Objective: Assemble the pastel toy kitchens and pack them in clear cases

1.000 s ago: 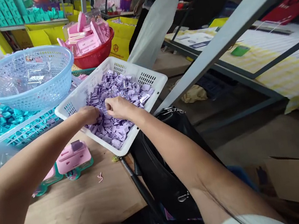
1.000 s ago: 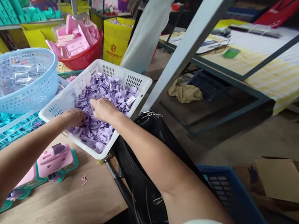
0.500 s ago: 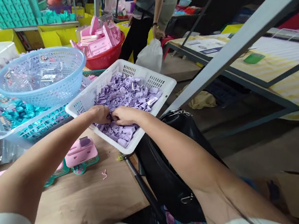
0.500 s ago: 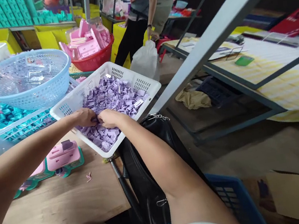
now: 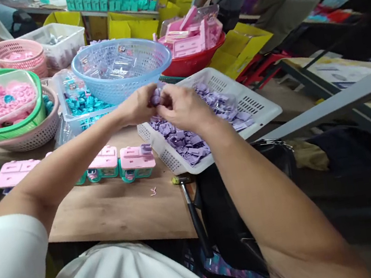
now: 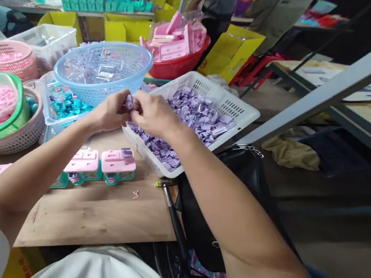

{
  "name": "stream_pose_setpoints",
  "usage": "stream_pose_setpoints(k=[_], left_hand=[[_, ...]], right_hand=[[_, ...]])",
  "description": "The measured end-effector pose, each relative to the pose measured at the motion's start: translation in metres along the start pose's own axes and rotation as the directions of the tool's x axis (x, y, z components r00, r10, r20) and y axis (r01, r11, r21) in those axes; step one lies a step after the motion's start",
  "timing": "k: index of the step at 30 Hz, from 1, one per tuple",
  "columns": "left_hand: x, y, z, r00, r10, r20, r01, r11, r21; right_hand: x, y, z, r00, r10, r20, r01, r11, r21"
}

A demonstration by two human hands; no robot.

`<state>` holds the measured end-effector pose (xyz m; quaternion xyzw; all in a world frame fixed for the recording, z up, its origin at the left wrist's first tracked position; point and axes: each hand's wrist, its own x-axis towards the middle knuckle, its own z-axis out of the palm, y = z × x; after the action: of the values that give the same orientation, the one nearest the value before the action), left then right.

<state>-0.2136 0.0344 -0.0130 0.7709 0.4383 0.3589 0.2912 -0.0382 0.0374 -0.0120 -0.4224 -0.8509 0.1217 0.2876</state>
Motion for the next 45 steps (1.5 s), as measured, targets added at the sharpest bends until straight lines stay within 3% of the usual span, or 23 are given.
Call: stream_pose_setpoints(k=[3,5,7,9,14,17,19,22,25,29,34,37,40,42,45], left_hand=[[-0.050,-0.010,-0.040,0.994,-0.102,0.050,0.108,0.985,-0.137],[-0.083,-0.019,-0.056,0.976,-0.184,0.118,0.211,0.935,-0.286],[-0.111,-0.028,-0.060,0.957,-0.263,0.122,0.290,0.873,-0.393],[-0.129,-0.035,-0.055,0.931,-0.362,0.047,0.347,0.834,-0.429],[-0.136,-0.051,-0.039,0.822,-0.546,-0.162,0.453,0.799,-0.397],[-0.136,-0.060,-0.044,0.793,-0.577,-0.194,0.457,0.775,-0.437],[-0.139,-0.065,-0.049,0.796,-0.569,-0.204,0.446,0.781,-0.438],[-0.145,-0.067,-0.054,0.861,-0.487,-0.145,0.431,0.851,-0.298],[-0.147,-0.065,-0.054,0.926,-0.377,-0.029,0.378,0.926,0.010],[-0.142,-0.064,-0.048,0.922,-0.386,0.034,0.354,0.873,0.336],[-0.145,-0.067,-0.040,0.920,-0.391,-0.006,0.351,0.819,0.453],[-0.159,-0.064,-0.043,0.932,-0.349,-0.098,0.362,0.879,0.310],[-0.176,-0.061,-0.052,0.907,-0.403,-0.123,0.387,0.912,-0.132],[-0.184,-0.059,-0.058,0.900,-0.426,-0.094,0.341,0.821,-0.457],[-0.192,-0.055,-0.066,0.908,-0.412,-0.077,0.235,0.653,-0.720]], right_hand=[[0.007,-0.041,0.034,0.990,-0.141,-0.012,0.141,0.990,-0.012],[0.008,-0.060,0.061,0.978,-0.208,0.026,0.207,0.978,0.027],[0.005,-0.072,0.088,0.968,-0.238,0.079,0.231,0.969,0.084],[0.001,-0.078,0.110,0.966,-0.230,0.121,0.212,0.967,0.143],[-0.014,-0.071,0.137,0.981,-0.094,0.171,0.035,0.946,0.321],[-0.019,-0.063,0.139,0.977,-0.055,0.208,-0.023,0.934,0.356],[-0.020,-0.060,0.137,0.968,-0.070,0.240,-0.024,0.930,0.366],[-0.018,-0.058,0.133,0.954,-0.108,0.280,-0.004,0.928,0.372],[-0.018,-0.057,0.131,0.941,-0.152,0.302,0.028,0.925,0.378],[-0.021,-0.055,0.139,0.949,-0.175,0.263,0.065,0.923,0.379],[-0.026,-0.052,0.149,0.966,-0.178,0.187,0.115,0.945,0.306],[-0.027,-0.059,0.145,0.973,-0.162,0.162,0.115,0.957,0.266],[-0.029,-0.080,0.141,0.988,-0.154,-0.017,0.152,0.945,0.289],[-0.030,-0.101,0.142,0.983,-0.146,-0.113,0.177,0.918,0.355],[-0.025,-0.129,0.150,0.979,-0.189,-0.081,0.206,0.865,0.458]])
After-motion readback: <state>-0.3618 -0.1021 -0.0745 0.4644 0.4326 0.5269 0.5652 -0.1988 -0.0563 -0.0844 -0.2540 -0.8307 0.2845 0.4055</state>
